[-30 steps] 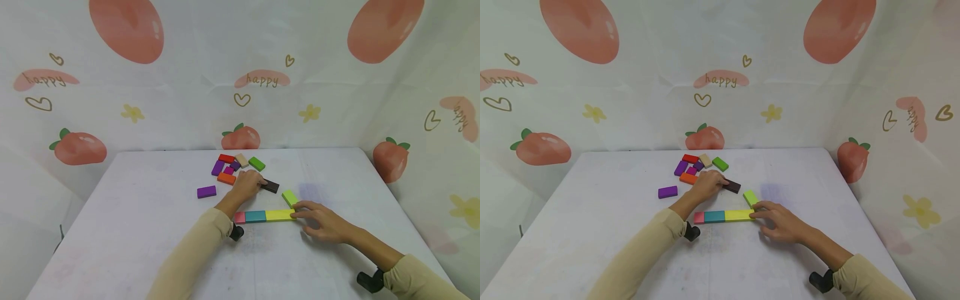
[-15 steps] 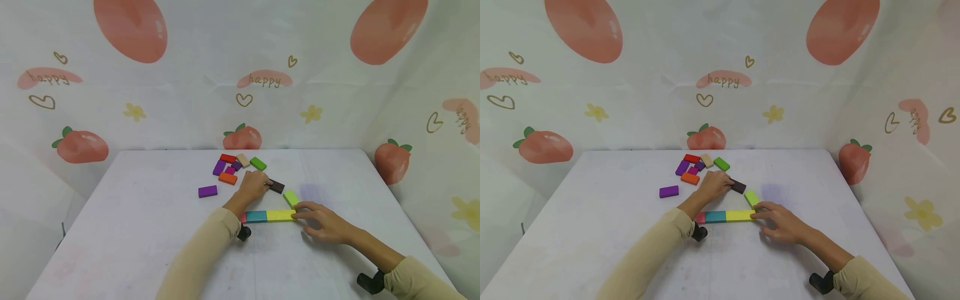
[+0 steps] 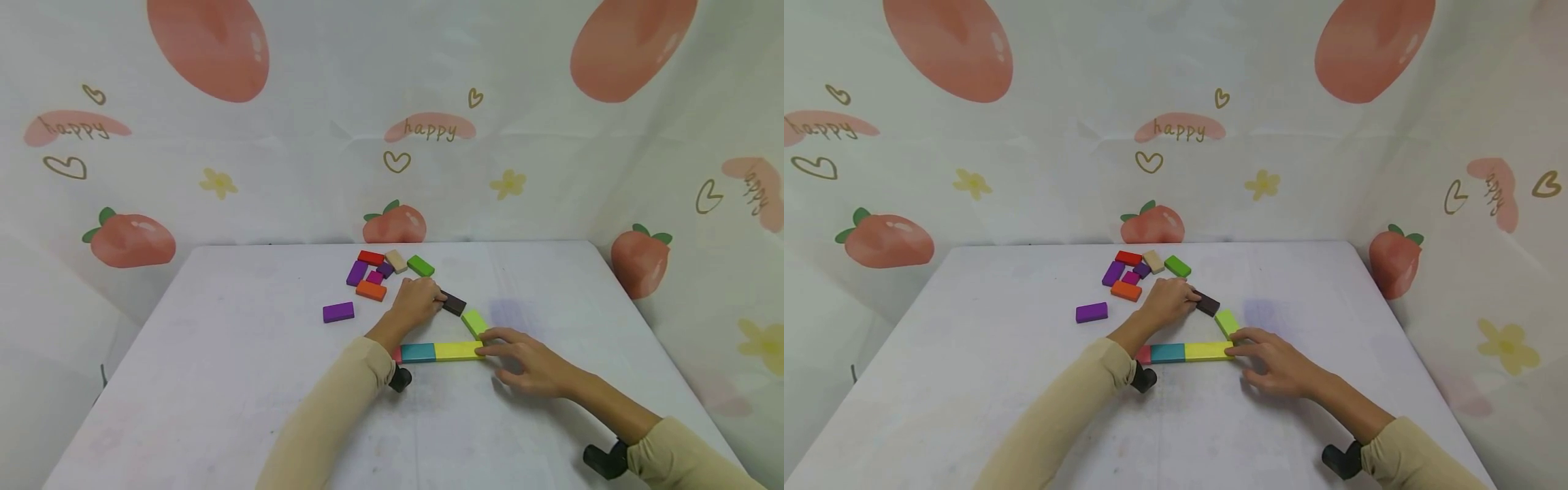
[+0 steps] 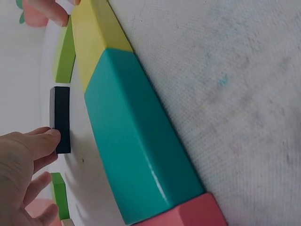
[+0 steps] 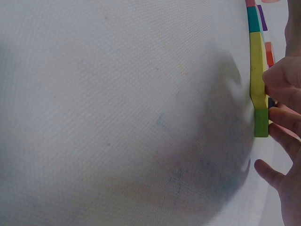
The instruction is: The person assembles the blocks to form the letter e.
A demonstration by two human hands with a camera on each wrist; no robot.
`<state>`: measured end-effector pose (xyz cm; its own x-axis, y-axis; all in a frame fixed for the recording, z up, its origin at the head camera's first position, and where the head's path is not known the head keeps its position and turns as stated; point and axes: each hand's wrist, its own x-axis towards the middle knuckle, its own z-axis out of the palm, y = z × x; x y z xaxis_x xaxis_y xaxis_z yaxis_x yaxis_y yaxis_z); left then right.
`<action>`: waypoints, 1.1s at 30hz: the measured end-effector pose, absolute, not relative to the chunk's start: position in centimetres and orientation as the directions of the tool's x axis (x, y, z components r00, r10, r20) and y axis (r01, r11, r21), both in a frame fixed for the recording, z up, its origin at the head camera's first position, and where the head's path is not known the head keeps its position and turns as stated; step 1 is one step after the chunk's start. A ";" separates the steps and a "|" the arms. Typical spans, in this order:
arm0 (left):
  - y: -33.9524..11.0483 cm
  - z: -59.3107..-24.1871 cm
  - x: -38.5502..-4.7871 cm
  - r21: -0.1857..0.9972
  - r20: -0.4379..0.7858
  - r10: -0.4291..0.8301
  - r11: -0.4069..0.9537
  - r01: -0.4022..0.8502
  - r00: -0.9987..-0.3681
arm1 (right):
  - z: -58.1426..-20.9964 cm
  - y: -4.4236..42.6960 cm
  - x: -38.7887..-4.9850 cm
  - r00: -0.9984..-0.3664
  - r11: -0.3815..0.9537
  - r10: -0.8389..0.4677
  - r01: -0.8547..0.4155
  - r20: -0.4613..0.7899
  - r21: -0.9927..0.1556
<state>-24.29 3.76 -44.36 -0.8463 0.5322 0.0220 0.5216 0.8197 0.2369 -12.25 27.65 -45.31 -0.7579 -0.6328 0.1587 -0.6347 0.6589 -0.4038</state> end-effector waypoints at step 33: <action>3.4 -43.8 -25.1 0.463 -0.103 0.532 0.773 0.433 -0.840 | -45.1 27.5 -12.1 -0.763 0.660 -0.625 -0.628 0.164 -0.412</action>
